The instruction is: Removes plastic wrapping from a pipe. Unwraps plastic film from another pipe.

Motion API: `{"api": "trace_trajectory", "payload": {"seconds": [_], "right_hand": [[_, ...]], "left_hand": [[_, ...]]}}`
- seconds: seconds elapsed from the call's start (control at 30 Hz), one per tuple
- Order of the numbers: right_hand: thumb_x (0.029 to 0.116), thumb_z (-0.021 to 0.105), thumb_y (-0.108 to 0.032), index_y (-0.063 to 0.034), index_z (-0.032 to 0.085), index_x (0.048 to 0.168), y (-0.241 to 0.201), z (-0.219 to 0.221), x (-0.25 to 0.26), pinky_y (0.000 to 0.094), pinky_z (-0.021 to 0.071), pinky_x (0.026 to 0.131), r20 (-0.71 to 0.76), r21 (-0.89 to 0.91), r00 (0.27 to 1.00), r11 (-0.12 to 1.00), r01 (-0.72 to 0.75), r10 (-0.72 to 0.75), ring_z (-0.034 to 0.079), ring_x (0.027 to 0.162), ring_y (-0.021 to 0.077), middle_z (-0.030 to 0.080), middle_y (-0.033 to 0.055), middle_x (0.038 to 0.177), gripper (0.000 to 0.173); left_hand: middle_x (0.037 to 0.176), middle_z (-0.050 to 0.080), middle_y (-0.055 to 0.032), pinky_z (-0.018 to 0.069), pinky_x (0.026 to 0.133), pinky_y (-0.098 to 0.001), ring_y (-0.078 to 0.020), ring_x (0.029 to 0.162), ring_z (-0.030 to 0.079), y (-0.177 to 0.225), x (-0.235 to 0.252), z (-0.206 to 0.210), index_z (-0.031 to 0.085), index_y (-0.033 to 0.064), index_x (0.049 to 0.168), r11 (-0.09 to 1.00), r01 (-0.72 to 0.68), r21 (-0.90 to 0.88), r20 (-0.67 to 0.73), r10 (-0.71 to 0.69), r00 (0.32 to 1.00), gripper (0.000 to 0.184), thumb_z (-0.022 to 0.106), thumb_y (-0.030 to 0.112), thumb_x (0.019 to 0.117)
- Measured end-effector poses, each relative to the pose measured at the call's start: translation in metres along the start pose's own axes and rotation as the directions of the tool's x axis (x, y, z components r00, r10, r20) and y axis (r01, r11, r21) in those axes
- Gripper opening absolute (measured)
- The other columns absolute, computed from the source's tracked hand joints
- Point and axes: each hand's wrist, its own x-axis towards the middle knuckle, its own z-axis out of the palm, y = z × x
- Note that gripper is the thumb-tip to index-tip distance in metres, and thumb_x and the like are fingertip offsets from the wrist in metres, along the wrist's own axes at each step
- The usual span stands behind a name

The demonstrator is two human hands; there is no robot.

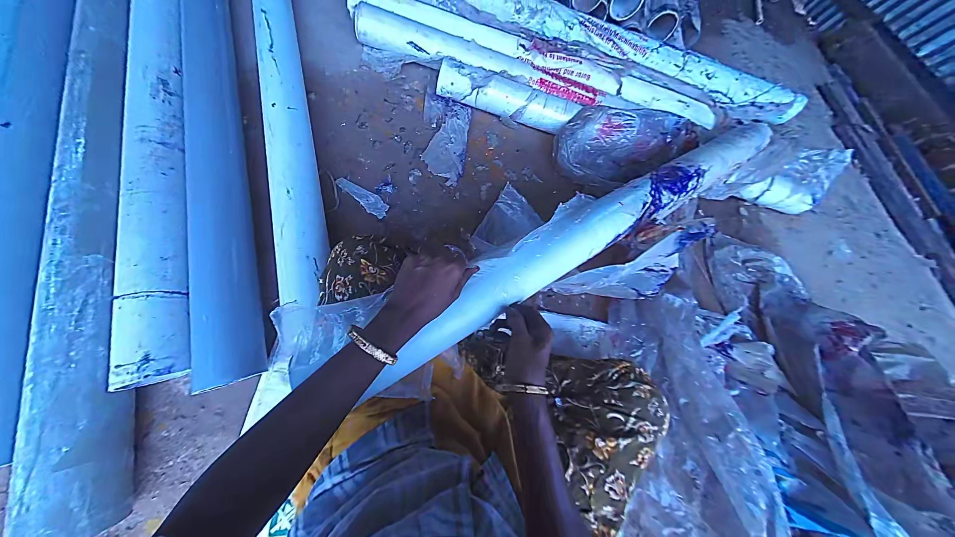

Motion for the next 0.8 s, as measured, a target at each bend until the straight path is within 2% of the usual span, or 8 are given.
{"api": "trace_trajectory", "payload": {"seconds": [0.1,0.2,0.3,0.33,0.43,0.63,0.73,0.8], "right_hand": [[0.1068,0.04,-0.004,0.0016,0.058,0.099,-0.005,-0.015,0.002,0.0267,0.0629,0.062,0.07,0.119,0.997,0.992,-0.04,0.031,0.069,0.062,0.0091,0.066,0.0002,0.075,0.02],[0.1031,0.053,-0.016,0.0042,0.065,0.093,-0.014,-0.032,0.015,0.0239,0.0597,0.065,0.271,-0.3,0.949,0.923,0.243,-0.162,0.067,0.064,0.0048,0.065,-0.001,0.072,0.026],[0.0955,0.072,-0.035,0.0037,0.069,0.082,-0.033,-0.023,0.03,0.0443,0.0526,0.07,0.401,-0.642,0.915,0.723,0.255,0.033,0.064,0.066,0.0208,0.065,0.0103,0.072,0.041],[0.0945,0.074,-0.031,0.0023,0.067,0.08,-0.037,-0.019,0.035,0.04,0.0531,0.069,0.406,-0.637,0.911,0.738,0.222,0.077,0.063,0.064,0.0174,0.064,0.0078,0.069,0.037],[0.0944,0.066,0.001,-0.0077,0.054,0.063,-0.029,-0.015,0.039,0.0164,0.0508,0.053,0.47,-0.28,0.883,0.949,0.145,0.003,0.057,0.047,-0.0004,0.058,-0.0067,0.053,0.034],[0.0946,0.049,0.01,-0.0125,0.056,0.068,0.004,-0.031,0.027,0.0201,0.0563,0.053,0.338,0.158,0.939,0.987,0.009,-0.063,0.066,0.052,0.0047,0.065,-0.005,0.057,0.035],[0.1005,0.038,0.007,-0.0127,0.054,0.065,0.033,-0.033,0.003,0.0226,0.0575,0.051,0.123,0.418,0.976,0.883,-0.213,0.178,0.064,0.047,0.0076,0.061,-0.0035,0.052,0.043],[0.1051,0.04,0.002,-0.0087,0.055,0.076,0.051,-0.037,-0.017,0.0233,0.0579,0.051,0.004,0.494,0.902,0.783,-0.377,0.432,0.063,0.048,0.008,0.06,-0.0028,0.055,0.034]], "left_hand": [[0.075,0.068,-0.0214,0.0506,0.065,-0.0526,-0.0402,0.076,0.07,0.001,-0.002,0.004,0.07,-0.0031,0.087,0.999,-0.045,0.028,-0.07,0.047,0.996,0.041,0.053,0.028,0.1072],[0.077,0.068,-0.0217,0.0506,0.068,-0.0534,-0.0405,0.078,0.07,0.0,-0.001,0.006,0.071,-0.003,0.088,0.998,-0.051,0.025,-0.08,0.053,0.995,0.041,0.053,0.029,0.1075],[0.078,0.068,-0.0219,0.0504,0.069,-0.0549,-0.0413,0.081,0.07,0.002,-0.003,0.007,0.071,-0.0032,0.088,0.999,-0.051,0.004,-0.065,0.051,0.997,0.042,0.052,0.029,0.1076],[0.079,0.069,-0.0222,0.0502,0.07,-0.0554,-0.0416,0.082,0.07,0.003,-0.003,0.006,0.07,-0.0034,0.088,0.999,-0.044,-0.005,-0.056,0.044,0.997,0.042,0.052,0.029,0.1079],[0.084,0.07,-0.0236,0.0503,0.074,-0.0573,-0.0428,0.086,0.07,0.003,-0.003,0.003,0.071,-0.0044,0.093,1.0,-0.006,-0.028,-0.013,0.005,1.0,0.043,0.05,0.03,0.1089],[0.08,0.067,-0.0232,0.0492,0.074,-0.0595,-0.0439,0.084,0.068,-0.017,0.008,0.002,0.069,-0.004,0.09,0.999,-0.017,-0.05,0.05,0.02,0.999,0.043,0.052,0.031,0.1085],[0.085,0.068,-0.0218,0.0486,0.079,-0.06,-0.0416,0.089,0.068,-0.03,0.016,0.004,0.069,-0.0032,0.092,0.995,0.012,-0.104,0.088,-0.003,0.996,0.044,0.05,0.032,0.1093],[0.084,0.068,-0.0219,0.0489,0.079,-0.0607,-0.041,0.087,0.068,-0.043,0.025,0.003,0.069,-0.0041,0.089,0.993,-0.004,-0.118,0.082,0.014,0.997,0.044,0.05,0.03,0.1095]]}}
